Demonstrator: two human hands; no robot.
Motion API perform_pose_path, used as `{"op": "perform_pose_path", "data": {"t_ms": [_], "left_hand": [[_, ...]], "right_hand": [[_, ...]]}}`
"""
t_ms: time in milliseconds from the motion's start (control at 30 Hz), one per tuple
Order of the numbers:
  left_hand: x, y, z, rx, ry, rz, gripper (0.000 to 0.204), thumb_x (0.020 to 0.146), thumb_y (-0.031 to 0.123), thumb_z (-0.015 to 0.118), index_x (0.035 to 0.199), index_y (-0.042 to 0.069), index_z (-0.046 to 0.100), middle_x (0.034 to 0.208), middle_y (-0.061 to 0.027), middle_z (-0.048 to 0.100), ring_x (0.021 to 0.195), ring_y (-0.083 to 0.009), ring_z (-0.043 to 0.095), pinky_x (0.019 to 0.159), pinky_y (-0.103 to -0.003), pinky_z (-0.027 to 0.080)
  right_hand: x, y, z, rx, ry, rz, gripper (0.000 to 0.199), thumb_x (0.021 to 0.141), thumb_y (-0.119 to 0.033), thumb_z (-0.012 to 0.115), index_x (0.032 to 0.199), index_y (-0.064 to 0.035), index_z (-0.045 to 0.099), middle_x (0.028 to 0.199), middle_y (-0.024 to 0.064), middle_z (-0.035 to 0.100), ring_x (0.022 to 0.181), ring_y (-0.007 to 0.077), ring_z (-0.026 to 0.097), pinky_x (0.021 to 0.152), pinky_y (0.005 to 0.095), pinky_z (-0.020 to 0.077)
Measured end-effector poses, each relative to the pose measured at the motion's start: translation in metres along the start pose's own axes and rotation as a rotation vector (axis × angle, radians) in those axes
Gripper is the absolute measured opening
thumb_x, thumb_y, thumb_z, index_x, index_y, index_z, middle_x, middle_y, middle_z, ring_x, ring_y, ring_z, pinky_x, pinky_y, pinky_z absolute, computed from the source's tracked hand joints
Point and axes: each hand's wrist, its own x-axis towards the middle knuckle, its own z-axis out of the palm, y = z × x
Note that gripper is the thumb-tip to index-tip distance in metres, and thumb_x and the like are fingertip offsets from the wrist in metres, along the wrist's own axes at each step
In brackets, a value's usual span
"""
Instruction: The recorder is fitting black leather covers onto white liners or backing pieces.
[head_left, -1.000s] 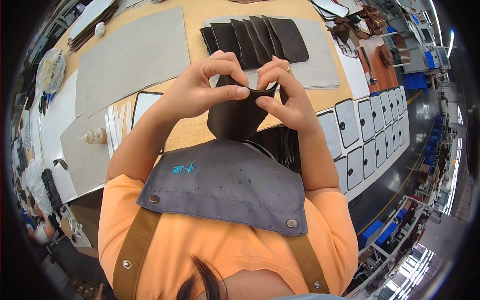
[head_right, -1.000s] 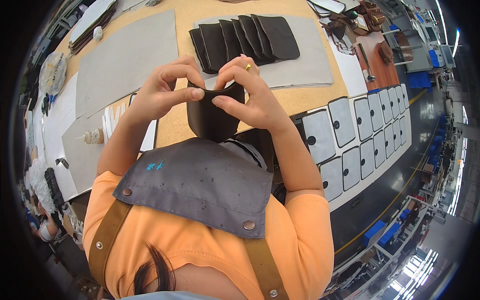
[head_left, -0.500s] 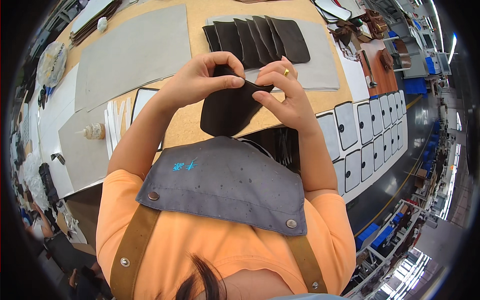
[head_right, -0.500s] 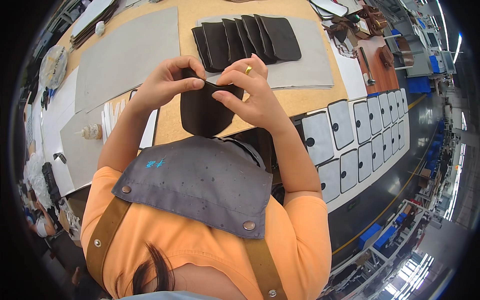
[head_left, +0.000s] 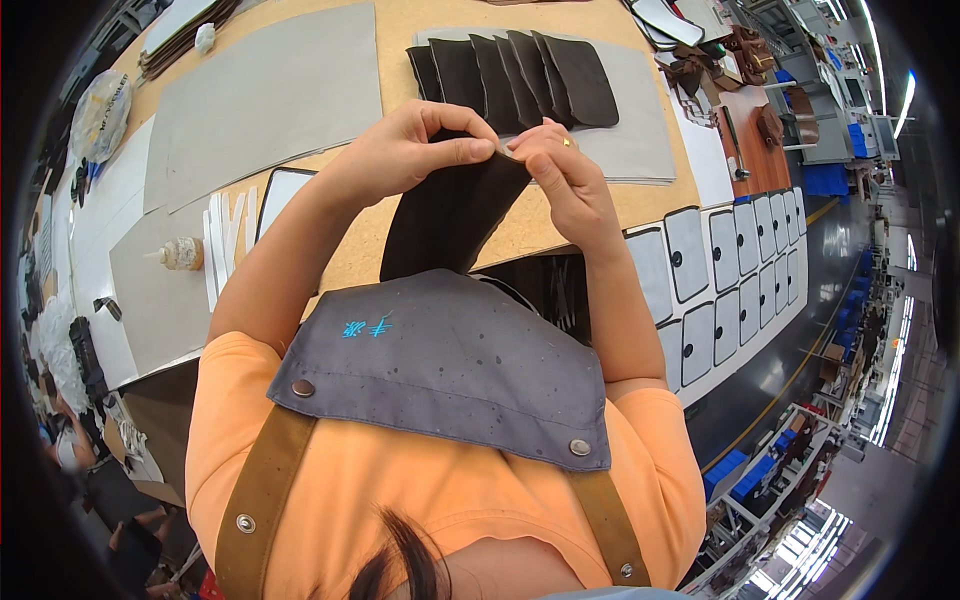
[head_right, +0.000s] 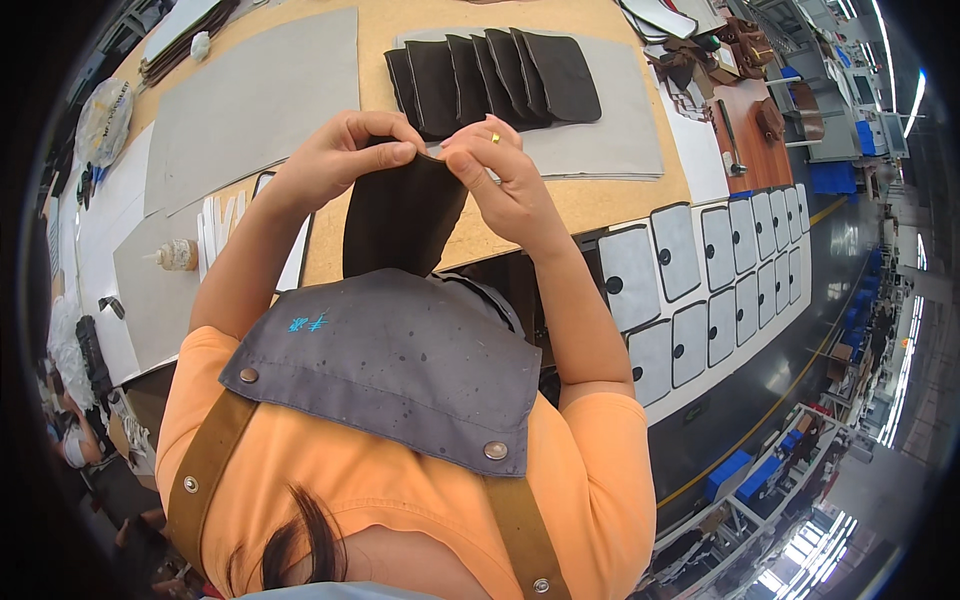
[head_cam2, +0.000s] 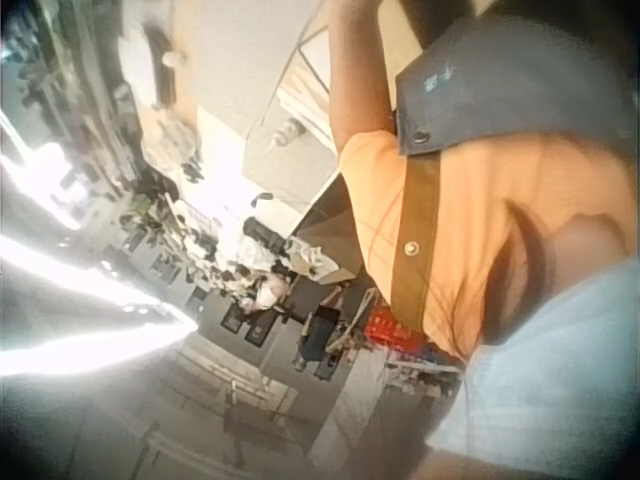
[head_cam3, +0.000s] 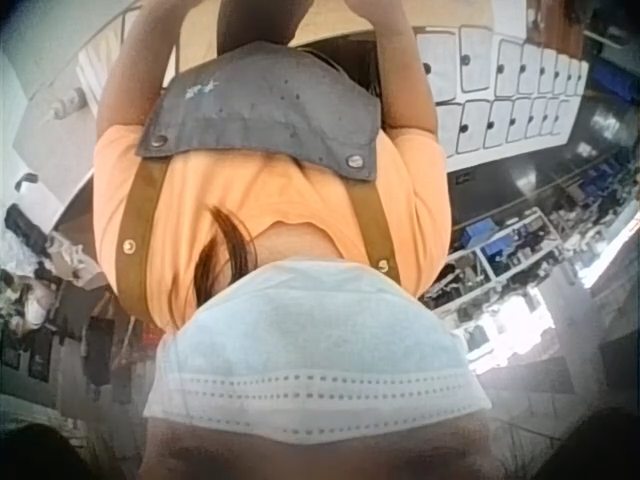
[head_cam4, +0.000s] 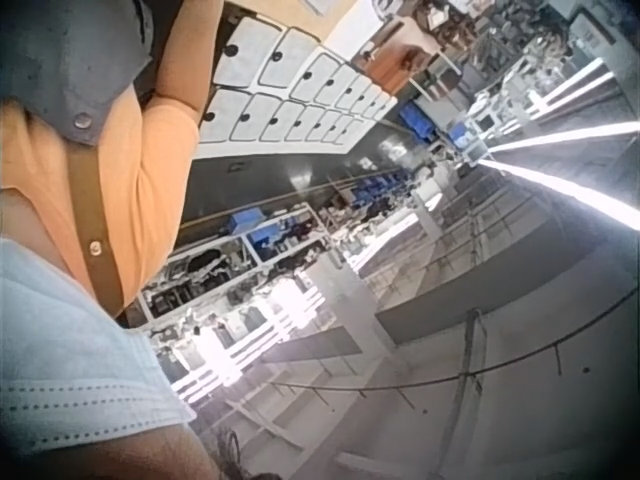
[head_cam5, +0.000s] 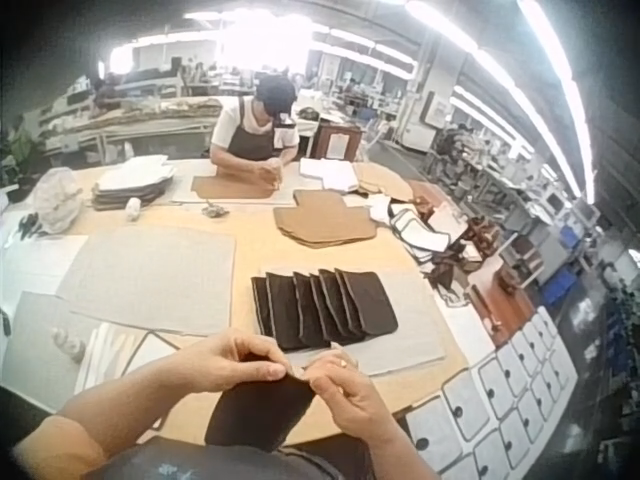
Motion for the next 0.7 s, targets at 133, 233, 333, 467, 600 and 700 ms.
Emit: {"op": "perform_pose_path", "data": {"t_ms": [133,233,333,467,600,700], "left_hand": [[0.001,0.001,0.005,0.038,0.033,0.01,0.014,0.085,0.017,0.063,0.087,0.003,0.063,0.084,0.0007,0.061,0.082,-0.0056,0.054,0.076,-0.021,0.041],[0.002,0.002,0.006,0.248,0.01,0.129,0.015,0.086,0.018,0.062,0.086,0.003,0.062,0.083,0.001,0.06,0.082,-0.0063,0.053,0.075,-0.022,0.041],[0.004,0.001,0.001,0.347,-0.027,0.245,0.016,0.086,0.02,0.062,0.084,0.004,0.06,0.081,0.0017,0.058,0.081,-0.0065,0.05,0.075,-0.022,0.039],[0.007,0.002,-0.007,0.233,-0.049,0.165,0.019,0.086,0.022,0.062,0.084,0.004,0.058,0.08,0.0026,0.054,0.08,-0.0062,0.048,0.074,-0.022,0.038],[0.013,-0.001,-0.009,0.248,-0.098,0.14,0.014,0.085,0.018,0.062,0.085,0.004,0.058,0.081,0.0022,0.054,0.08,-0.007,0.048,0.074,-0.023,0.039],[0.014,0.002,-0.005,0.421,-0.102,0.345,0.011,0.079,0.012,0.066,0.084,0.005,0.06,0.081,-0.0015,0.057,0.085,-0.0153,0.05,0.08,-0.029,0.038]], "right_hand": [[0.001,-0.01,0.004,-0.242,0.006,-0.07,0.01,0.083,-0.017,0.063,0.081,-0.0068,0.061,0.081,-0.0013,0.058,0.088,0.0151,0.053,0.103,0.0409,0.021],[0.002,-0.006,0.004,-0.216,-0.051,-0.074,0.011,0.082,-0.018,0.063,0.081,-0.0074,0.062,0.081,-0.0009,0.058,0.088,0.0154,0.053,0.104,0.0413,0.0196],[0.001,-0.006,0.0,-0.192,-0.127,-0.053,0.011,0.081,-0.019,0.064,0.083,-0.0082,0.061,0.08,-0.0013,0.057,0.09,0.0153,0.053,0.105,0.0418,0.0177],[0.003,-0.015,-0.013,-0.233,-0.103,0.014,0.012,0.079,-0.016,0.065,0.087,-0.0091,0.059,0.078,-0.0013,0.057,0.09,0.016,0.052,0.104,0.0407,0.0178],[0.005,-0.011,-0.013,-0.212,-0.085,-0.023,0.011,0.078,-0.013,0.067,0.081,-0.0087,0.057,0.077,-0.0009,0.056,0.084,0.0166,0.05,0.101,0.0388,0.0221],[0.003,-0.007,-0.012,-0.166,-0.082,-0.033,0.01,0.078,-0.011,0.067,0.08,-0.0084,0.058,0.076,-0.0007,0.054,0.082,0.0169,0.05,0.1,0.0388,0.0242]]}}
